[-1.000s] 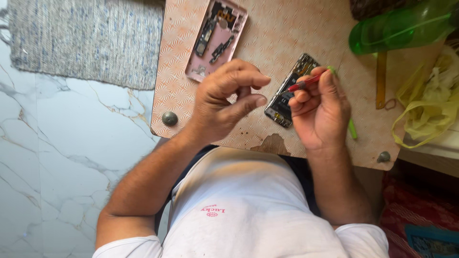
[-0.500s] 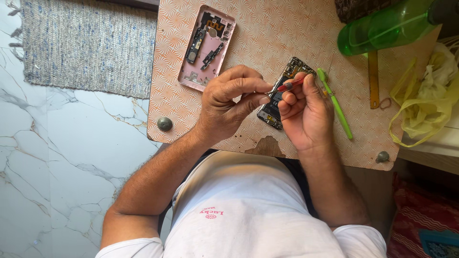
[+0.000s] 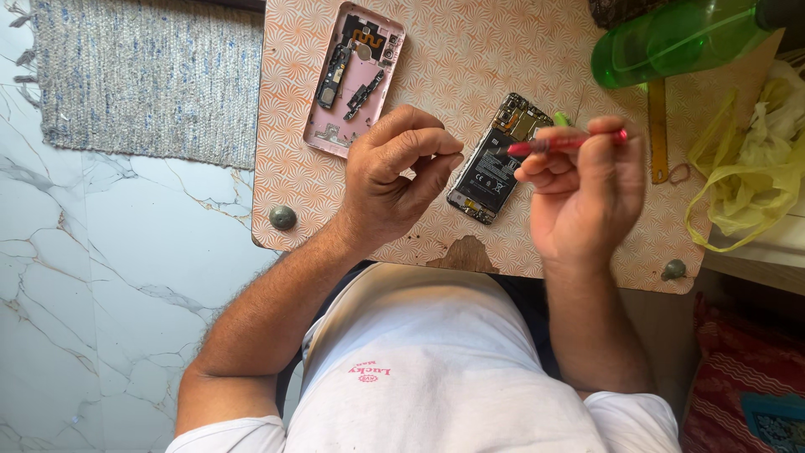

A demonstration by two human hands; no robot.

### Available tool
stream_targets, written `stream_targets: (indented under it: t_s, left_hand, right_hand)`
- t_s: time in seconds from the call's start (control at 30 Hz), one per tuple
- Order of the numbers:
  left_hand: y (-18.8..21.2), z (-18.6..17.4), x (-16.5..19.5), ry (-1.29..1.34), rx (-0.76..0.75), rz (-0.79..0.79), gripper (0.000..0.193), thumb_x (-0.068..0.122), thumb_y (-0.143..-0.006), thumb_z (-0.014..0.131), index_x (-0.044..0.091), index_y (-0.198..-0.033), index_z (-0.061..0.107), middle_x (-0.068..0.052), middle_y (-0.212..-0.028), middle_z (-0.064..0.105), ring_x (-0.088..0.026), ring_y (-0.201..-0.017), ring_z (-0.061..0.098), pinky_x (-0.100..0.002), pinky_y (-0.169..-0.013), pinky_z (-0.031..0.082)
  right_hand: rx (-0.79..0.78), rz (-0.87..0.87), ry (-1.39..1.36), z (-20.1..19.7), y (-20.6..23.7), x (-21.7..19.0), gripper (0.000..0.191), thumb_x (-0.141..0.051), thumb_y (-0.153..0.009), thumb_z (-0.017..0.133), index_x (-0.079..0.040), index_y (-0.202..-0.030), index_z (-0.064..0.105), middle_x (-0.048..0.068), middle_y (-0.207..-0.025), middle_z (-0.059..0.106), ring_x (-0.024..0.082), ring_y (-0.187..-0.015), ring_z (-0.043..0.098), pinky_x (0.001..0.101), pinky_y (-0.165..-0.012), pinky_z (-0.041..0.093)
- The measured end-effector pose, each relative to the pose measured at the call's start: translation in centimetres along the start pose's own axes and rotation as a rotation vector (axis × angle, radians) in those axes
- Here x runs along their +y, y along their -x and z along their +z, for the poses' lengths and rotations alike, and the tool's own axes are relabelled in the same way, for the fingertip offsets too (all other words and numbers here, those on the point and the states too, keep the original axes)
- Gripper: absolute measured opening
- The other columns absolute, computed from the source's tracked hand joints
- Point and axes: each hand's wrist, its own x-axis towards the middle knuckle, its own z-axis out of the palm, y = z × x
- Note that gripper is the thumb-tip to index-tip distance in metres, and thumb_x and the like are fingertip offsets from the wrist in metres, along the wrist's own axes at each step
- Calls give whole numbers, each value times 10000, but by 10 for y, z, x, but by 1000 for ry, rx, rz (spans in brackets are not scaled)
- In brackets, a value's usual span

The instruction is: The person disassembles a pink smartphone, removes the back cover, and uses a red screwdriver to unscrew internal components. They then handle a small ribbon cable and attempt to reconnect it to the motherboard. The phone remains partially disassembled on the table.

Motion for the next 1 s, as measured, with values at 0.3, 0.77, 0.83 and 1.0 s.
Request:
stream_targets:
  t_s: [0.3, 0.77, 0.83, 1.0]
  left_hand:
    - [-1, 3, -2, -94, -13, 59, 163, -21, -954, 798, 56, -1047, 687, -44, -1005, 657, -105, -854, 678, -238, -685, 594]
    - [-3, 3, 0, -169, -23, 122, 178, -39, -925, 813, 45, -1013, 683, -68, -960, 654, -172, -827, 676, -317, -686, 554]
    - [-3, 3, 0, -192, -28, 132, 177, -35, -922, 814, 43, -1008, 681, -71, -956, 652, -182, -826, 675, -326, -692, 551]
    - [-4, 7, -4, -183, -38, 116, 190, -19, -941, 817, 53, -1040, 671, -60, -978, 653, -179, -831, 686, -292, -647, 552]
  right_hand:
    - [-112, -499, 502, 0, 11, -3, 306, -173, -1109, 704, -62, -1292, 484, 244, -983, 761, 181, -797, 737, 195, -744, 568]
    - [-136, -479, 610, -1, 10, -3, 312, -167, -1113, 704, -53, -1290, 474, 240, -963, 763, 149, -781, 705, 188, -767, 533]
    - [-156, -481, 619, -1, 10, -4, 319, -173, -1112, 697, -48, -1297, 469, 227, -962, 753, 163, -807, 718, 198, -774, 542]
    - [-161, -473, 643, -4, 10, -5, 333, -188, -1136, 683, -51, -1345, 462, 234, -1012, 761, 152, -825, 705, 196, -796, 536]
